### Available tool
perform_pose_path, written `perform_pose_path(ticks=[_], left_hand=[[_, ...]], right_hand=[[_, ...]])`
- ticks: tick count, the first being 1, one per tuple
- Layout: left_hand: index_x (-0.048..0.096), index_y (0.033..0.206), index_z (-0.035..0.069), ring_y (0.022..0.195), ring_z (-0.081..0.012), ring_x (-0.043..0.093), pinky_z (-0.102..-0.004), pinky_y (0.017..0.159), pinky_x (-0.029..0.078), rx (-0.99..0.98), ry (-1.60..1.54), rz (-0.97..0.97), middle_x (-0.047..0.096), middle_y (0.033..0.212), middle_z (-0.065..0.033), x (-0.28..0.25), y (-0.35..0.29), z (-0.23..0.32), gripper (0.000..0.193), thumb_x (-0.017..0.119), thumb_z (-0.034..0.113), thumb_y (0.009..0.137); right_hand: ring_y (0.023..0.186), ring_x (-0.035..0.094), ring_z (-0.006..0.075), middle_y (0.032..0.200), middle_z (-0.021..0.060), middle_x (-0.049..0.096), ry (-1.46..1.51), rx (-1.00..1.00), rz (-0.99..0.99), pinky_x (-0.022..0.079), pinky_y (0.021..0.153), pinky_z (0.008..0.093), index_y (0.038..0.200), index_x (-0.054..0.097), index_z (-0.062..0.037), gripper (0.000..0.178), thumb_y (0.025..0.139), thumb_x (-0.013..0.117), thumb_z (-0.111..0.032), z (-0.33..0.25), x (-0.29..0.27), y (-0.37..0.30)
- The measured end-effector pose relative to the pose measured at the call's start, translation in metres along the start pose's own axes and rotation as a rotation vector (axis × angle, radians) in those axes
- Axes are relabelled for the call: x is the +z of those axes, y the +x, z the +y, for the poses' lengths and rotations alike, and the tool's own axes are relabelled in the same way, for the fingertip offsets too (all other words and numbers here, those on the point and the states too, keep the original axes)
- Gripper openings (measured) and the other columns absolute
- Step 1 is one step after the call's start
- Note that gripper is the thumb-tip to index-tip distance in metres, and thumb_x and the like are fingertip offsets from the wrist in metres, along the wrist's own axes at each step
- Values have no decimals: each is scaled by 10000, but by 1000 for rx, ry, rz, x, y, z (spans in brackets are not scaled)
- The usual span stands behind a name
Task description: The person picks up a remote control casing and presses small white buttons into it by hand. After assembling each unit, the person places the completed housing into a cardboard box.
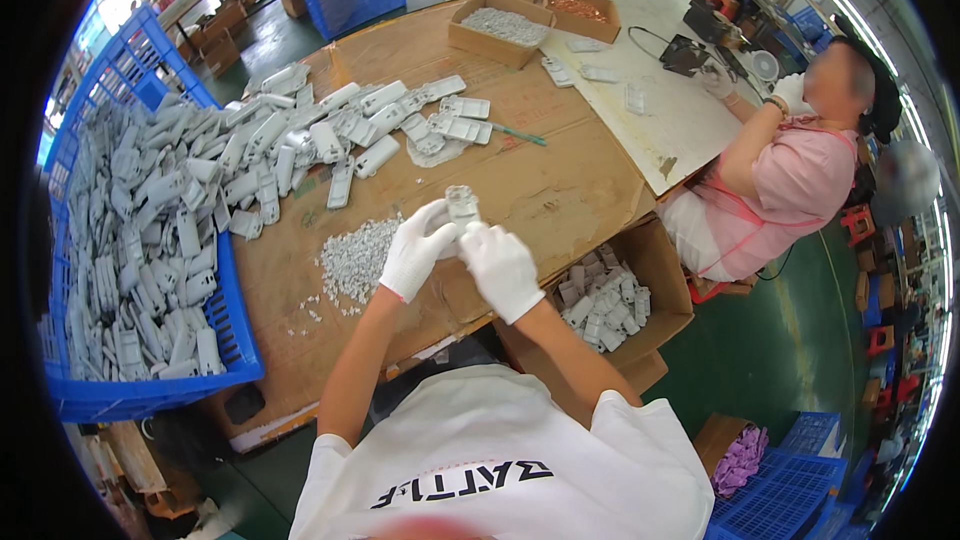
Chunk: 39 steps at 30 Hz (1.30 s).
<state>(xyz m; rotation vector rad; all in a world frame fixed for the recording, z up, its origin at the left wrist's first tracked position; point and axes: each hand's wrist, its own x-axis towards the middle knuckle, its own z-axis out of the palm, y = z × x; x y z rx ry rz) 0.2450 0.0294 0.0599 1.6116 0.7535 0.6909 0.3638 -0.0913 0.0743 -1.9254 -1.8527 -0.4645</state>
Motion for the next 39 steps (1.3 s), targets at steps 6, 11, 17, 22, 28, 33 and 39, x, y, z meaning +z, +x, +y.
perform_pose_path(ticks=[6, 11, 17, 22, 28, 33, 39], left_hand=[[625, 1060, 94, 1014, -316, 611, -406, 849, 521, 193, 1026, 668, 596, 1060, -141, -80, 49, 11, 313, 739, 211, 793], [644, 946, 102, 945, -294, 661, -443, 758, 573, -127, 1334, 560, 609, 1031, -112, -111, 85, -17, 308, 762, 342, 793], [663, 897, 94, 912, -300, 683, -450, 711, 585, -155, 1337, 540, 646, 950, -120, -134, 93, -45, 238, 662, 331, 871], [636, 978, 72, 959, -354, 681, -500, 780, 563, -190, 1169, 498, 659, 1019, -181, -127, 100, -29, 421, 626, 486, 902], [570, 1136, 79, 955, -344, 718, -501, 775, 583, -378, 937, 478, 719, 1045, -167, -116, 116, -37, 375, 589, 398, 940], [619, 1074, 71, 991, -386, 689, -503, 847, 552, -318, 835, 405, 707, 1044, -207, -128, 89, -31, 298, 553, 328, 937], [642, 1163, 14, 941, -207, 680, -364, 815, 545, -208, -50, 447, 703, 1037, -97, -190, 9, -51, 370, 655, 261, 887]], right_hand=[[786, 606, 318, 874, 141, 592, -443, 354, 104, 514, 681, 446, 962, 607, -88, 126, 884, 606, -186, 193, 38, 42], [827, 674, 310, 1035, 156, 610, -729, 511, -47, 566, 673, 442, 1029, 611, -96, 148, 952, 486, -114, 333, 59, 42], [826, 626, 264, 1022, 99, 585, -427, 260, 57, 525, 705, 420, 1013, 585, -109, 129, 885, 567, -117, 166, 58, 74], [912, 639, 279, 985, 76, 624, 492, -30, -81, 534, 769, 383, 978, 611, -111, 159, 835, 671, -78, 15, 61, 59], [855, 629, 251, 942, 43, 612, 393, -208, 0, 532, 708, 381, 925, 610, -119, 188, 764, 649, -29, 1, 92, 62], [814, 608, 249, 890, 43, 592, 264, -287, -36, 527, 701, 377, 880, 596, -120, 142, 769, 643, -44, 1, 82, 64], [795, 615, 271, 849, 79, 571, 31, -247, -129, 531, 686, 401, 818, 575, -112, 87, 843, 657, -122, -5, 84, 62]])
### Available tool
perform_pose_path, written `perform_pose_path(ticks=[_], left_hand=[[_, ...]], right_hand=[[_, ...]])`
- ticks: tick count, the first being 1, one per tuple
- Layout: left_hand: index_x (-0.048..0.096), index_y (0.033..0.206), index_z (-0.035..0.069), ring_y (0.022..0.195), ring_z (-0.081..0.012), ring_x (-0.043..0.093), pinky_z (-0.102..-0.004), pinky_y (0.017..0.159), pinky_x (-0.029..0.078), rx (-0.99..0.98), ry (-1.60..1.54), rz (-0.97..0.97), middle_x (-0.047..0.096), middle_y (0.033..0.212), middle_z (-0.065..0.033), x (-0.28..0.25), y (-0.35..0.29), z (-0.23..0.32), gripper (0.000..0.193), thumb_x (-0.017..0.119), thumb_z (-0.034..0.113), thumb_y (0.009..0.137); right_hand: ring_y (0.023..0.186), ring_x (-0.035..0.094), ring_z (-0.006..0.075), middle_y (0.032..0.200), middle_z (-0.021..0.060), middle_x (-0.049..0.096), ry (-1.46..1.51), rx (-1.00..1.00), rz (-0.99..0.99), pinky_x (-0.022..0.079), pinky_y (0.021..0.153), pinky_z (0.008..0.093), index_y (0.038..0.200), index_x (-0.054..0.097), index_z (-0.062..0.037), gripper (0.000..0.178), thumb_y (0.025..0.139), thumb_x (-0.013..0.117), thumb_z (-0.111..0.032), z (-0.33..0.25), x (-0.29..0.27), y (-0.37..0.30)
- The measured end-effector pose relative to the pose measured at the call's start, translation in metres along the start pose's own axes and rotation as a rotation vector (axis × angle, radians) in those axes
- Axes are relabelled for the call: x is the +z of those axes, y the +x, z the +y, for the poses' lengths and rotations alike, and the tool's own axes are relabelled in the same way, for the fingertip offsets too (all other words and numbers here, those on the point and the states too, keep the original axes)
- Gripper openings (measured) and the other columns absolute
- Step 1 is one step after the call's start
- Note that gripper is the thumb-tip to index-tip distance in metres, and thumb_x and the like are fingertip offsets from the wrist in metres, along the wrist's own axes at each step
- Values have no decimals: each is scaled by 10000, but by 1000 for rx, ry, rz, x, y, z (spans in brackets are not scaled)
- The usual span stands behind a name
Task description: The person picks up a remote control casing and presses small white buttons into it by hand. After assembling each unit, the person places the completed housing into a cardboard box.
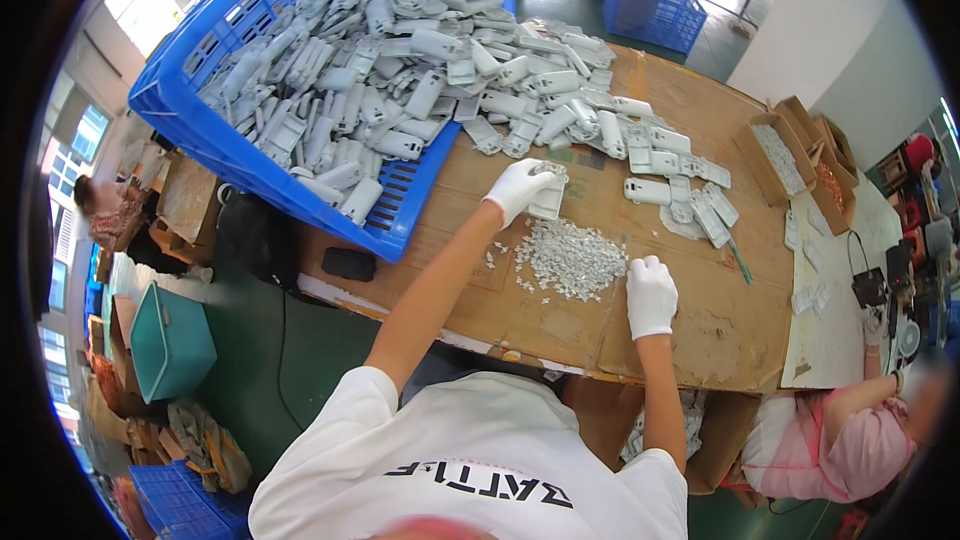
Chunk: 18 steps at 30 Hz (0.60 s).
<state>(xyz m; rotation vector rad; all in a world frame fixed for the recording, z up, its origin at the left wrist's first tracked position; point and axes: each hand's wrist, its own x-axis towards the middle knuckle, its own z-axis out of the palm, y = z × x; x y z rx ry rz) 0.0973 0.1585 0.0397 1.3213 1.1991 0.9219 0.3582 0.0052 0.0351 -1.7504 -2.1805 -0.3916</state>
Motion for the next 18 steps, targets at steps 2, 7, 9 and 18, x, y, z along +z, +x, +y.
perform_pose_path(ticks=[2, 7, 9, 18], left_hand=[[599, 1213, 3, 928, -123, 654, -306, 786, 562, -149, -293, -88, 665, 1075, -55, -14, -37, 23, 349, 641, 160, 904], [541, 1312, 2, 1046, -155, 641, -319, 861, 560, -112, -451, -90, 655, 1145, -72, -35, -98, 19, 482, 655, 34, 845], [568, 1284, 11, 1040, -166, 645, -322, 873, 542, -49, -344, 17, 666, 1134, -78, -30, -114, 19, 467, 661, 32, 827], [606, 1197, 20, 1023, -304, 675, -358, 890, 516, 248, 146, 245, 688, 1086, -173, 4, -164, 52, 413, 654, 49, 788]], right_hand=[[820, 617, 311, 841, 103, 571, 135, 219, -98, 532, 706, 430, 828, 576, -98, 96, 847, 666, -126, 2, -7, -6], [825, 650, 372, 893, 150, 610, 189, 307, -244, 539, 722, 475, 849, 580, -83, 84, 866, 655, -115, 1, -16, -6], [824, 661, 391, 913, 166, 623, 114, 342, -262, 545, 722, 487, 856, 583, -79, 72, 875, 646, -107, -4, -16, -7], [747, 646, 297, 817, 131, 641, 908, 223, 286, 522, 697, 343, 906, 669, -29, 108, 814, 688, 24, -104, -104, 44]])
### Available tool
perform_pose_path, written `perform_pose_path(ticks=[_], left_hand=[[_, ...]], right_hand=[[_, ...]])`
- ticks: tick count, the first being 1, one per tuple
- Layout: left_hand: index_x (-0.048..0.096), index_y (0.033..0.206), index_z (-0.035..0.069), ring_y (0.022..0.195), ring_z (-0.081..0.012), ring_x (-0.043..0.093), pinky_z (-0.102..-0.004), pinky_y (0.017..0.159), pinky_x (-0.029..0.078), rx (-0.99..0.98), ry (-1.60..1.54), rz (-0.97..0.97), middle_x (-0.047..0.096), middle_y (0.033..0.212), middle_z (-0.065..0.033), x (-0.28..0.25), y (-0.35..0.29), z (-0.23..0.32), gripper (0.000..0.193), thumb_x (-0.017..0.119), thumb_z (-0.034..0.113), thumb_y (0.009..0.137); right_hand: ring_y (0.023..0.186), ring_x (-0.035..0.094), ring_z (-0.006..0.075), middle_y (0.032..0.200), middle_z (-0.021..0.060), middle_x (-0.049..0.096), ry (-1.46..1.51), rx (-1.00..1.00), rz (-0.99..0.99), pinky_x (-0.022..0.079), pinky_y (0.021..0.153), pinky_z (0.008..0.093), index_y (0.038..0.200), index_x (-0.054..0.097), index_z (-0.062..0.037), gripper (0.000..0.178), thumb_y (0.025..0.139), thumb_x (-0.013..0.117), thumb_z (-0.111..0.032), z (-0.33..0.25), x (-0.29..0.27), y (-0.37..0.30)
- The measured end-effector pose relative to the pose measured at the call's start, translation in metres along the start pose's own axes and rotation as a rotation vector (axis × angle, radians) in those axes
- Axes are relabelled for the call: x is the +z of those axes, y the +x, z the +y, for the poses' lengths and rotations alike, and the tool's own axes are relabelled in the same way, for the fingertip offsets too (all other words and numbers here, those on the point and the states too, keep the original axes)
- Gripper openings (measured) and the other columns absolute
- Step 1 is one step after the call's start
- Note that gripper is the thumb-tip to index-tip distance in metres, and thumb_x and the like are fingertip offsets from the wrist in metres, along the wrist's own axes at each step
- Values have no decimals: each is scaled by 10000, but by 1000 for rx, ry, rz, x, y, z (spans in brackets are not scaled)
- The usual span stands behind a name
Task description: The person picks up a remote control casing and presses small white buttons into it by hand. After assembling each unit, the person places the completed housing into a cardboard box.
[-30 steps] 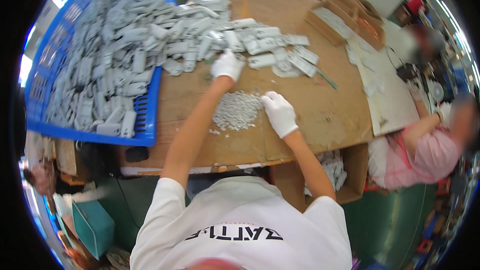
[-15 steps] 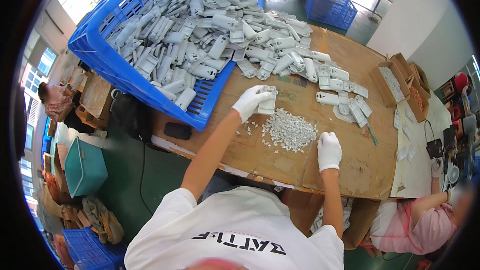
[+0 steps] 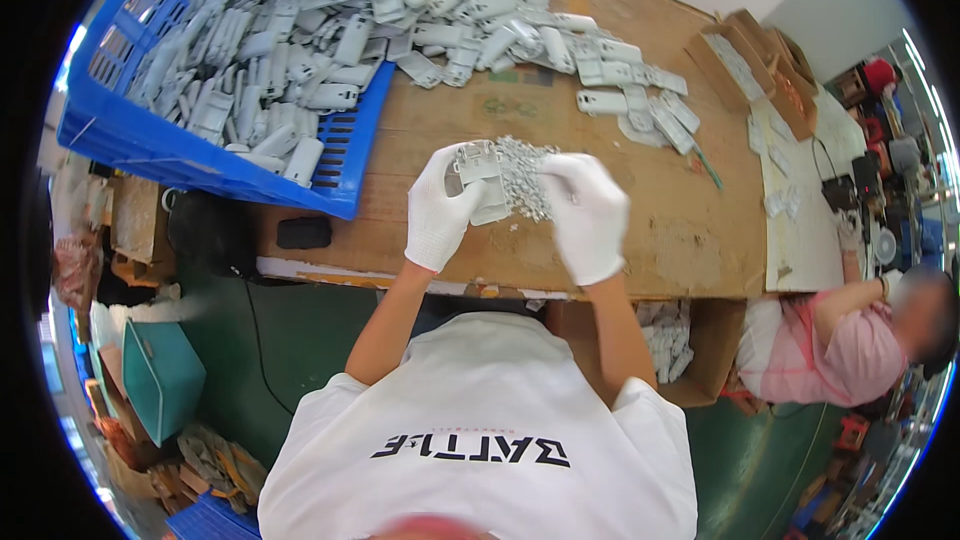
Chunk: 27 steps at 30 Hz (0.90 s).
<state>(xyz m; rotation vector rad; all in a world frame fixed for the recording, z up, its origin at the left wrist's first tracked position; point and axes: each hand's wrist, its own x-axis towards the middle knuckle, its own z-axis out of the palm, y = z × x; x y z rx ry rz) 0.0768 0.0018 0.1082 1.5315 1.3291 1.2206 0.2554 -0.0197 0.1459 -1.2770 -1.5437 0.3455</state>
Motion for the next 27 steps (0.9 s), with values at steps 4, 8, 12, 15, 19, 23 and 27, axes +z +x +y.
perform_pose_path(ticks=[4, 8, 12, 15, 19, 23, 27], left_hand=[[608, 1185, 27, 1013, -320, 669, -372, 866, 521, 107, 28, 67, 678, 1084, -172, 7, -9, 6, 355, 638, 42, 831], [615, 1154, 38, 959, -321, 661, -384, 825, 526, 145, 73, 120, 663, 1048, -158, 9, -15, 15, 303, 638, 40, 852], [613, 1136, 36, 937, -322, 659, -386, 798, 526, 189, 146, 146, 657, 1036, -144, 9, -21, 10, 293, 632, 14, 845], [625, 1110, 40, 910, -304, 662, -366, 780, 526, 219, 69, 73, 647, 1030, -132, 4, -22, 9, 293, 651, 3, 820], [630, 1084, 46, 888, -289, 661, -354, 763, 525, 169, -5, -125, 641, 1017, -136, -2, -19, 9, 279, 656, 3, 809], [656, 1001, 47, 823, -278, 664, -345, 742, 520, 56, 34, -42, 657, 916, -133, 12, -23, -7, 182, 641, 22, 822], [657, 947, 52, 752, -252, 645, -334, 690, 507, 69, 91, 69, 644, 856, -116, 31, -28, -10, 114, 641, 38, 835]], right_hand=[[834, 598, 256, 883, 90, 581, -57, -104, -9, 487, 721, 344, 876, 699, -70, 158, 743, 755, -5, -3, 46, -5], [868, 572, 269, 902, 86, 549, -79, -116, 9, 477, 744, 365, 854, 704, -88, 193, 694, 778, -9, -5, 49, -7], [880, 590, 225, 964, 90, 564, -19, -79, -19, 486, 746, 349, 863, 695, -63, 183, 712, 777, 1, -5, 50, -6], [872, 623, 150, 1024, 83, 619, 419, 385, -22, 512, 745, 307, 912, 675, -4, 139, 792, 742, -17, -5, 45, -3], [788, 666, 218, 900, 118, 673, 134, 316, -193, 514, 716, 319, 995, 685, -41, 129, 884, 669, -105, 10, 44, -32], [884, 665, 325, 1016, 135, 660, -155, 36, -120, 528, 743, 389, 1170, 618, -64, 256, 916, 623, -91, 16, 51, -50], [884, 670, 332, 984, 154, 665, -84, 89, -60, 527, 760, 371, 1143, 649, -51, 247, 903, 604, -10, 16, 53, -52]])
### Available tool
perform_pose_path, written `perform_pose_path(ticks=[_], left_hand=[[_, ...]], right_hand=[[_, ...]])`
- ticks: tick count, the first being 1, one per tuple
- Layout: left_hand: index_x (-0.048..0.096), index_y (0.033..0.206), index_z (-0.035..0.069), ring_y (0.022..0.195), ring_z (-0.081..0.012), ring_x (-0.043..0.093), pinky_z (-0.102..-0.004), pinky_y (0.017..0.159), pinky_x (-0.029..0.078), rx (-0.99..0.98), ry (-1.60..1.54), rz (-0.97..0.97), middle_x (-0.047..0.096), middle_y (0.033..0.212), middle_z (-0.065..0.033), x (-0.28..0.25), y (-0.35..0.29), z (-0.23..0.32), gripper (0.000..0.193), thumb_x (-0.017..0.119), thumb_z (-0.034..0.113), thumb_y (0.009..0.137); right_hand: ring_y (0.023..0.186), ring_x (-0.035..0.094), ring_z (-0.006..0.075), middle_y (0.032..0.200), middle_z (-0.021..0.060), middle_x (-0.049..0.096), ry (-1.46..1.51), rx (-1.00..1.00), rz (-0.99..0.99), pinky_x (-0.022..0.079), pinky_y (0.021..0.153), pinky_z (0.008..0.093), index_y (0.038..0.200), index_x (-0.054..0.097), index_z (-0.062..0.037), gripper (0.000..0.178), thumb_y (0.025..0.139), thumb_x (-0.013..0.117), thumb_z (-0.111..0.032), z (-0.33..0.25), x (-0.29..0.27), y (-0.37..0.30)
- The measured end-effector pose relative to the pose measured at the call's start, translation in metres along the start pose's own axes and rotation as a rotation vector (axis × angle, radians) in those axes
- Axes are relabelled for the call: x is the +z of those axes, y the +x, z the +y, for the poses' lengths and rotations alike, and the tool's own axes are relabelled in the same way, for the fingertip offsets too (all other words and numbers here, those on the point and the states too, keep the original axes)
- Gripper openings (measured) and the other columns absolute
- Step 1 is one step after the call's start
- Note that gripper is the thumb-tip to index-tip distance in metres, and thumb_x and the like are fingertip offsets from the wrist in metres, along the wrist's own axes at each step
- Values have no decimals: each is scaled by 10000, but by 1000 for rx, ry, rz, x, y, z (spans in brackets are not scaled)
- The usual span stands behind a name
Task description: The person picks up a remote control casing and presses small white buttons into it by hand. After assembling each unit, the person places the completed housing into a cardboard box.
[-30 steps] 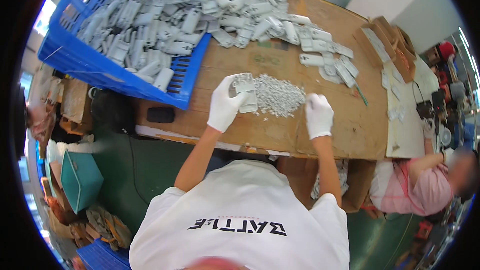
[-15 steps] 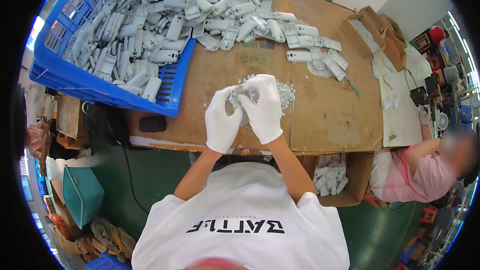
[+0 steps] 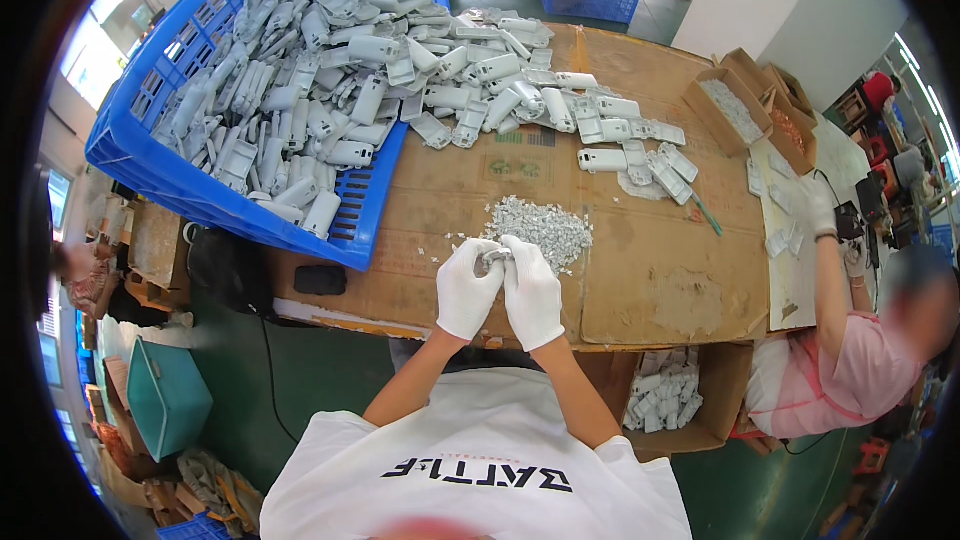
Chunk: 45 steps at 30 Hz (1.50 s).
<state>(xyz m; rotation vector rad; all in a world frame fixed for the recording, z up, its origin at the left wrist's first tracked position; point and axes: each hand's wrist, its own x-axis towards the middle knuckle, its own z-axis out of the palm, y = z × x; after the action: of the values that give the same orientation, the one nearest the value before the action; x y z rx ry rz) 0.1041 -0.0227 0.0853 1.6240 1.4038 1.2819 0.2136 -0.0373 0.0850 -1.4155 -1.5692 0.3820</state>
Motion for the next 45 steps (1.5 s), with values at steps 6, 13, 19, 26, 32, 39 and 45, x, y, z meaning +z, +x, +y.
perform_pose_path(ticks=[6, 13, 19, 26, 32, 39, 45], left_hand=[[653, 911, 50, 725, -245, 642, -328, 672, 505, -52, -18, -27, 636, 826, -113, 7, -8, -2, 87, 654, 45, 824], [654, 928, 40, 793, -262, 672, -329, 713, 518, -75, -64, -87, 660, 868, -120, 10, -15, 2, 127, 658, 20, 803], [641, 1091, 8, 986, -330, 654, -347, 883, 514, 119, -115, -157, 658, 1023, -173, 9, -10, -1, 310, 671, -5, 783], [639, 1111, 25, 920, -248, 655, -335, 821, 517, 33, 20, -69, 649, 986, -121, 13, -10, 5, 295, 688, 50, 821], [635, 1092, 25, 906, -268, 650, -347, 813, 514, 55, 36, -56, 639, 962, -122, 5, -20, 9, 292, 686, 46, 805], [629, 1071, 38, 860, -297, 646, -366, 761, 520, 102, 23, -41, 631, 951, -131, 1, -17, 6, 259, 678, 40, 817], [632, 1085, 39, 889, -299, 650, -355, 776, 523, 103, -2, -54, 635, 969, -132, -1, -12, -1, 300, 678, 10, 789]], right_hand=[[746, 644, 165, 856, 103, 675, 114, 184, -66, 504, 691, 286, 1032, 683, -27, 149, 902, 612, -14, 15, -8, -8], [718, 635, 183, 810, 111, 651, 213, 247, -92, 492, 659, 314, 951, 673, -33, 105, 856, 631, -19, 21, -20, -14], [653, 475, 111, 685, 57, 505, 311, 356, 17, 435, 606, 294, 840, 561, -7, 34, 816, 569, -30, 24, -15, -5], [729, 516, 73, 796, 13, 579, 617, 413, -45, 456, 659, 260, 954, 603, -5, 144, 839, 520, -27, 18, -14, -2], [744, 522, 57, 814, 13, 594, 589, 452, -117, 452, 661, 243, 950, 614, -6, 117, 858, 557, -50, 15, -10, -8], [758, 521, 48, 838, -1, 601, 694, 493, -178, 451, 678, 235, 962, 611, -6, 100, 891, 563, -57, 12, -18, -5], [832, 555, 51, 897, 11, 628, 654, 465, -210, 464, 742, 227, 1040, 619, 9, 154, 915, 566, -63, 16, -23, -7]])
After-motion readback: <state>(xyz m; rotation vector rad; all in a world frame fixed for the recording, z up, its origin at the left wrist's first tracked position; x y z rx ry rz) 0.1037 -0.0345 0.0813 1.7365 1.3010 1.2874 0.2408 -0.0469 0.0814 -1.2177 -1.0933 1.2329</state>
